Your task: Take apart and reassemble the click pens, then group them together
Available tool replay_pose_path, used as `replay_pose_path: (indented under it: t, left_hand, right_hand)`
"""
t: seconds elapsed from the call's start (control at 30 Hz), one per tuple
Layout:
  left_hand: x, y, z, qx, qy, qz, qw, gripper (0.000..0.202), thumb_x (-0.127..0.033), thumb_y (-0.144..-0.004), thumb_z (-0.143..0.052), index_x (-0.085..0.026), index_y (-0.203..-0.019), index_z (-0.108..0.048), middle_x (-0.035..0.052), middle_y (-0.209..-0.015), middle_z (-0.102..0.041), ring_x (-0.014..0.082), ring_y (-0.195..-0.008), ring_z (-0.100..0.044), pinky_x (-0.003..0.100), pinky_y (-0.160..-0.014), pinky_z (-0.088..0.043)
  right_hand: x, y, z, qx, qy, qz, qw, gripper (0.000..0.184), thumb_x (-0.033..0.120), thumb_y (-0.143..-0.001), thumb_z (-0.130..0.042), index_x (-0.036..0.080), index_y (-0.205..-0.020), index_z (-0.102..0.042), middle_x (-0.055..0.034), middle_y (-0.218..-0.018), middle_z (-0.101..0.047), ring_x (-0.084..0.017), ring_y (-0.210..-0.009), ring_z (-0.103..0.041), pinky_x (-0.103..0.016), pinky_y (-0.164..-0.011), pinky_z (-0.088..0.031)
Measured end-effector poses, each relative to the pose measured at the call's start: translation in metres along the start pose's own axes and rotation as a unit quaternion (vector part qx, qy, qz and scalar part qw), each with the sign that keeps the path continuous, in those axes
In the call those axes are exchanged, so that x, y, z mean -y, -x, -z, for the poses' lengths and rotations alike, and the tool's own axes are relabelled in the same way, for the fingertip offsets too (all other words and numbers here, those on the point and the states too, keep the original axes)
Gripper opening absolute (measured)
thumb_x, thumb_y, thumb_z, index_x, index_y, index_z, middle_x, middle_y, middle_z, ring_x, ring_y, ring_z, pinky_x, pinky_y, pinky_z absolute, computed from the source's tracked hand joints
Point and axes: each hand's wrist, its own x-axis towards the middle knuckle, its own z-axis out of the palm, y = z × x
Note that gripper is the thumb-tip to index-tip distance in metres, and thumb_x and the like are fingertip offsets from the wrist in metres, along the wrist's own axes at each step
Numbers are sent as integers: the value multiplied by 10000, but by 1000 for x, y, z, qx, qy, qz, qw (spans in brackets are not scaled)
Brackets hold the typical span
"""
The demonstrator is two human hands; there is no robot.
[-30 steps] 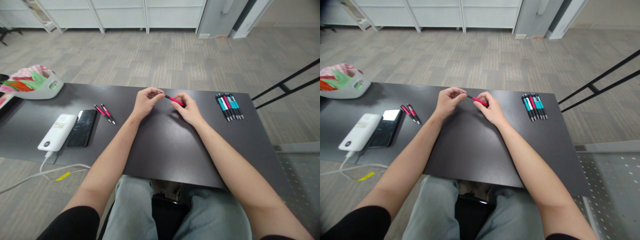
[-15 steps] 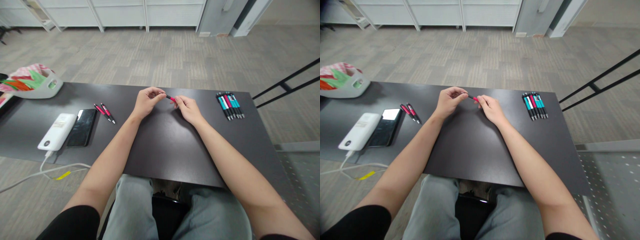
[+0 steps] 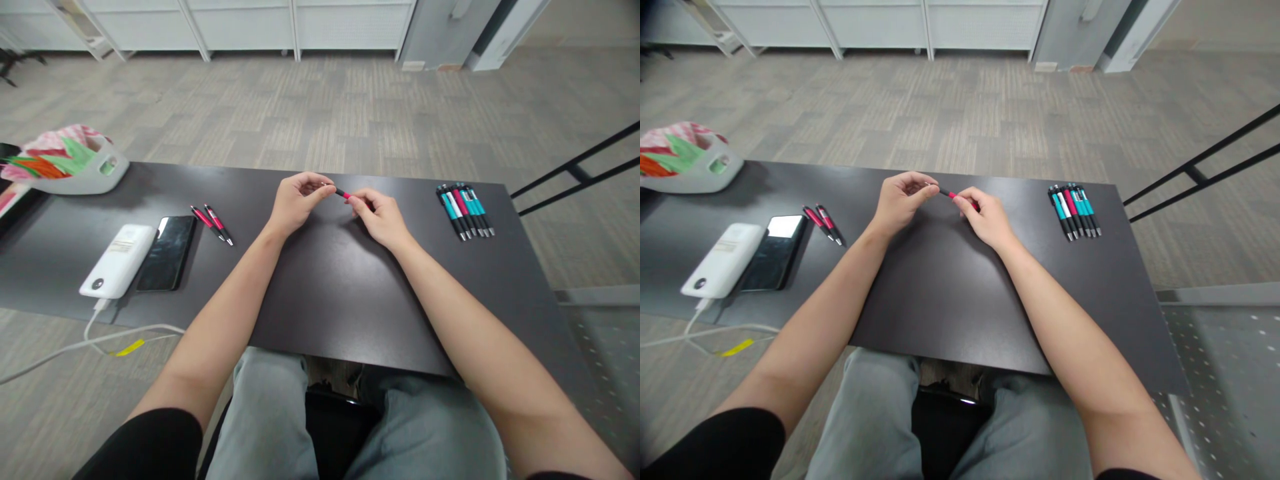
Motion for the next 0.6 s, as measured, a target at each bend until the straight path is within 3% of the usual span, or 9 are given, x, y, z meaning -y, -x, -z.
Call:
replay_pose_path:
  t: [0.07, 0.23, 0.37, 0.6]
  left_hand:
    - [-1, 0, -1, 2, -1, 0, 1000, 691, -853, -719, -1086, -218, -936, -922, 76, -901, -883, 199, -810, -776, 327, -794, -606]
    - [-1, 0, -1, -8, -4, 4, 1000, 682, -842, -722, -1086, -216, -936, -921, 73, -896, -882, 190, -797, -757, 324, -797, -599]
    - [-1, 0, -1, -1, -9, 14, 1000, 673, -837, -726, -1079, -220, -929, -906, 76, -908, -883, 201, -817, -769, 335, -809, -606]
    - [1, 1, -3, 0, -5, 3, 1000, 719, -868, -732, -1067, -201, -960, -922, 88, -908, -883, 196, -814, -773, 328, -807, -614]
  right_hand:
    - [1, 0, 0, 12, -7, -7, 1000, 635, 875, -1133, -611, 288, -1011, -817, -28, -806, -732, -244, -788, -653, -402, -820, -559]
    - [0, 0, 0, -17, -20, 13, 1000, 522, 795, -991, -876, 289, -1094, -796, -7, -853, -753, -229, -789, -631, -385, -824, -560]
    - [-1, 0, -1, 5, -15, 2, 1000, 457, 723, -1109, -745, 282, -998, -788, -22, -813, -758, -231, -774, -627, -392, -829, -561]
    - [-2, 0, -3, -21, -18, 35, 999, 286, 556, -1029, -863, 276, -1078, -835, -29, -933, -815, -233, -817, -667, -392, -853, -558]
